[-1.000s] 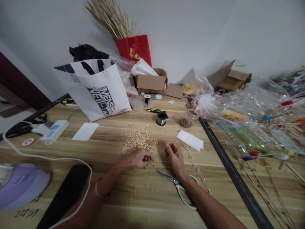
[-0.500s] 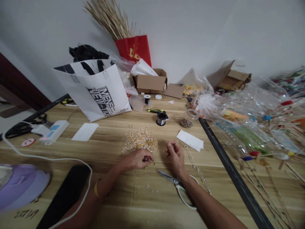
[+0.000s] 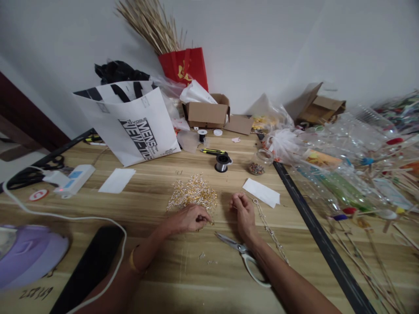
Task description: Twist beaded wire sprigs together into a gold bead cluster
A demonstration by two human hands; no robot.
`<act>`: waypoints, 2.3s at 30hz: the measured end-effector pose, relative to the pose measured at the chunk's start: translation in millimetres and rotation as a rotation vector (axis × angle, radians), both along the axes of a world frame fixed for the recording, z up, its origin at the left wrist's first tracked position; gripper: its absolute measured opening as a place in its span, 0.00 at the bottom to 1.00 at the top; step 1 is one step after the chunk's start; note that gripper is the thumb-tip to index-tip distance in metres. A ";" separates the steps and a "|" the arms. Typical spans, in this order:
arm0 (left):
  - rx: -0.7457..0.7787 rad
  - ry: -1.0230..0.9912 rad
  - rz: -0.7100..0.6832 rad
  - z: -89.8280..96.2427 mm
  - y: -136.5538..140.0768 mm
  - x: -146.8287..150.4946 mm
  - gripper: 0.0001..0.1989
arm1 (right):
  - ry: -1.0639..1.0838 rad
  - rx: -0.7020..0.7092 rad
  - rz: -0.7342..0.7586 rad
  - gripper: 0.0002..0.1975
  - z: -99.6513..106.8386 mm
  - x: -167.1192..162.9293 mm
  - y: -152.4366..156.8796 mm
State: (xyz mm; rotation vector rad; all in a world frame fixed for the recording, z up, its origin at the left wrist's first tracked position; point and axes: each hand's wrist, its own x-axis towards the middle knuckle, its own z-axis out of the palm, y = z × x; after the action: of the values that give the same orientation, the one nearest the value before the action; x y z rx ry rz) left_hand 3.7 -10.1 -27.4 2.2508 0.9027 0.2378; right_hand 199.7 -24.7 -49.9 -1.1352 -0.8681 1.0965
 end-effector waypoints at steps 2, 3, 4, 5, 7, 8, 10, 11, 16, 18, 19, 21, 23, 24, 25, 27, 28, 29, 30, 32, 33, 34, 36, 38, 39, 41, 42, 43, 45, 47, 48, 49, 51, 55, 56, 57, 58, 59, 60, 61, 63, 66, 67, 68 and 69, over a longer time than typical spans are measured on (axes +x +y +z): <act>0.009 0.004 -0.003 -1.0 0.3 0.0 0.15 | 0.012 -0.001 -0.009 0.13 -0.7 0.3 0.7; 0.010 0.008 -0.004 -1.6 0.5 0.0 0.15 | 0.017 -0.001 -0.011 0.14 -1.3 0.6 1.1; 0.010 0.012 -0.002 -2.4 0.7 0.0 0.15 | 0.023 0.001 -0.014 0.14 -2.0 0.9 1.5; 0.010 0.017 0.000 -3.1 0.8 0.0 0.16 | 0.029 0.003 -0.015 0.14 -2.8 1.2 1.9; 0.007 0.024 0.007 -4.6 1.0 -0.1 0.16 | 0.044 0.003 -0.023 0.14 -4.0 1.7 2.3; 0.006 0.024 0.008 -5.2 1.1 -0.2 0.16 | 0.051 0.004 -0.026 0.14 -4.3 1.9 2.4; 0.005 0.018 0.009 -5.7 1.1 -0.3 0.17 | 0.064 0.007 -0.028 0.13 -4.1 1.9 2.3; 0.002 0.016 0.008 -5.6 1.0 -0.3 0.17 | 0.070 0.007 -0.029 0.13 -3.8 1.8 2.2; 0.019 0.041 0.001 -3.3 0.9 0.4 0.16 | 0.080 0.001 -0.032 0.13 -2.1 1.1 2.2; 0.031 0.035 -0.017 -3.4 0.8 0.5 0.16 | 0.086 -0.003 -0.034 0.14 -2.2 1.0 2.5; 0.033 0.026 -0.024 -3.9 0.8 0.4 0.15 | 0.090 -0.007 -0.036 0.14 -2.4 1.1 2.7; 0.038 0.007 -0.034 -5.2 0.8 -0.1 0.14 | 0.098 -0.015 -0.040 0.14 -3.1 1.3 3.0; 0.045 -0.002 -0.039 -6.5 1.1 -0.7 0.14 | 0.096 -0.016 -0.037 0.14 -3.7 1.7 3.2; 0.049 -0.002 -0.041 -7.0 1.3 -0.9 0.14 | 0.093 -0.013 -0.033 0.14 -3.9 1.9 3.3; 0.051 0.002 -0.045 -7.4 1.5 -1.1 0.14 | 0.089 -0.011 -0.027 0.14 -4.1 2.1 3.3; 0.050 0.013 -0.052 -7.9 1.9 -1.1 0.14 | 0.086 -0.010 -0.017 0.14 -4.2 2.3 3.2; 0.051 0.016 -0.052 -8.1 2.1 -1.1 0.14 | 0.087 -0.013 -0.015 0.14 -4.2 2.4 3.1; 0.052 0.018 -0.049 -8.3 2.2 -1.0 0.14 | 0.090 -0.017 -0.014 0.14 -4.3 2.4 3.0; 0.054 0.017 -0.043 -8.5 2.2 -0.9 0.14 | 0.093 -0.021 -0.016 0.14 -4.5 2.3 3.0; 0.057 0.006 -0.033 -9.0 2.1 -0.7 0.14 | 0.105 -0.020 -0.023 0.13 -4.8 2.2 2.9; 0.055 0.000 -0.033 -9.1 2.0 -0.7 0.15 | 0.113 -0.017 -0.023 0.13 -5.0 2.1 2.9; 0.052 -0.004 -0.034 -9.1 1.9 -0.7 0.16 | 0.118 -0.012 -0.022 0.13 -5.1 2.0 3.0; 0.047 0.001 -0.034 -8.6 1.7 -0.7 0.17 | 0.122 -0.005 -0.019 0.13 -5.0 1.8 3.1; 0.046 0.024 -0.025 -7.3 1.4 -0.5 0.17 | 0.120 -0.004 -0.025 0.13 -4.6 1.7 3.2; 0.047 0.036 -0.020 -6.5 1.2 -0.4 0.17 | 0.120 -0.005 -0.029 0.13 -4.2 1.6 3.2; 0.046 0.054 -0.013 -4.7 0.7 0.1 0.17 | 0.123 -0.009 -0.033 0.13 -3.3 1.4 3.0; 0.043 0.061 -0.010 -3.9 0.5 0.4 0.17 | 0.124 -0.013 -0.033 0.13 -2.7 1.2 2.8; 0.039 0.066 -0.007 -3.1 0.3 0.6 0.17 | 0.124 -0.017 -0.033 0.14 -2.2 1.1 2.7; 0.035 0.069 0.003 -2.1 0.1 0.9 0.17 | 0.116 -0.025 -0.034 0.14 -1.0 0.8 2.3; 0.039 0.055 0.003 -2.3 0.2 1.0 0.16 | 0.104 -0.028 -0.039 0.14 -0.2 0.7 2.0; 0.042 0.043 0.000 -2.9 0.3 0.9 0.16 | 0.096 -0.029 -0.038 0.14 0.1 0.7 1.9; 0.045 0.030 -0.003 -3.8 0.5 0.6 0.16 | 0.089 -0.027 -0.036 0.14 0.2 0.8 1.8; 0.046 0.009 -0.003 -6.0 0.9 0.1 0.15 | 0.079 -0.019 -0.031 0.14 0.3 1.0 1.7; 0.042 0.009 0.001 -6.9 1.1 -0.3 0.15 | 0.061 -0.013 -0.027 0.14 0.6 1.1 1.6; 0.039 0.016 0.001 -5.9 0.9 -0.2 0.15 | 0.060 -0.017 -0.026 0.14 0.8 1.0 1.5; 0.035 0.024 0.000 -4.7 0.7 0.1 0.15 | 0.062 -0.020 -0.027 0.14 1.1 0.8 1.4; 0.030 0.030 0.001 -3.5 0.5 0.4 0.16 | 0.068 -0.022 -0.026 0.14 1.4 0.6 1.3; 0.024 0.036 0.003 -2.4 0.3 0.7 0.16 | 0.074 -0.024 -0.023 0.14 1.6 0.4 1.2; 0.017 0.039 0.005 -1.6 0.0 1.0 0.17 | 0.077 -0.024 -0.022 0.14 1.8 0.3 1.1; 0.013 0.040 0.009 -1.2 -0.2 1.2 0.17 | 0.078 -0.022 -0.022 0.14 1.9 0.1 1.0; 0.006 0.042 0.023 -1.4 -0.4 1.3 0.18 | 0.077 -0.017 -0.025 0.13 2.0 -0.1 0.9; -0.008 0.059 0.044 -2.5 -0.4 1.4 0.17 | 0.078 -0.018 -0.022 0.14 2.0 0.1 1.0; -0.010 0.063 0.044 -2.7 -0.4 1.4 0.17 | 0.076 -0.018 -0.019 0.14 1.8 0.3 1.1; -0.011 0.065 0.042 -2.9 -0.4 1.3 0.17 | 0.071 -0.017 -0.018 0.14 1.5 0.5 1.2; -0.010 0.064 0.037 -2.9 -0.3 1.3 0.17 | 0.061 -0.016 -0.017 0.14 1.1 0.8 1.3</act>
State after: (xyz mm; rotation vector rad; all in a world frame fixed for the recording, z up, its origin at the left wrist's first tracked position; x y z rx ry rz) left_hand 5.0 -10.4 -30.3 2.2448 0.9780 0.1790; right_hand 200.4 -23.3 -48.8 -1.1147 -0.8017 1.1202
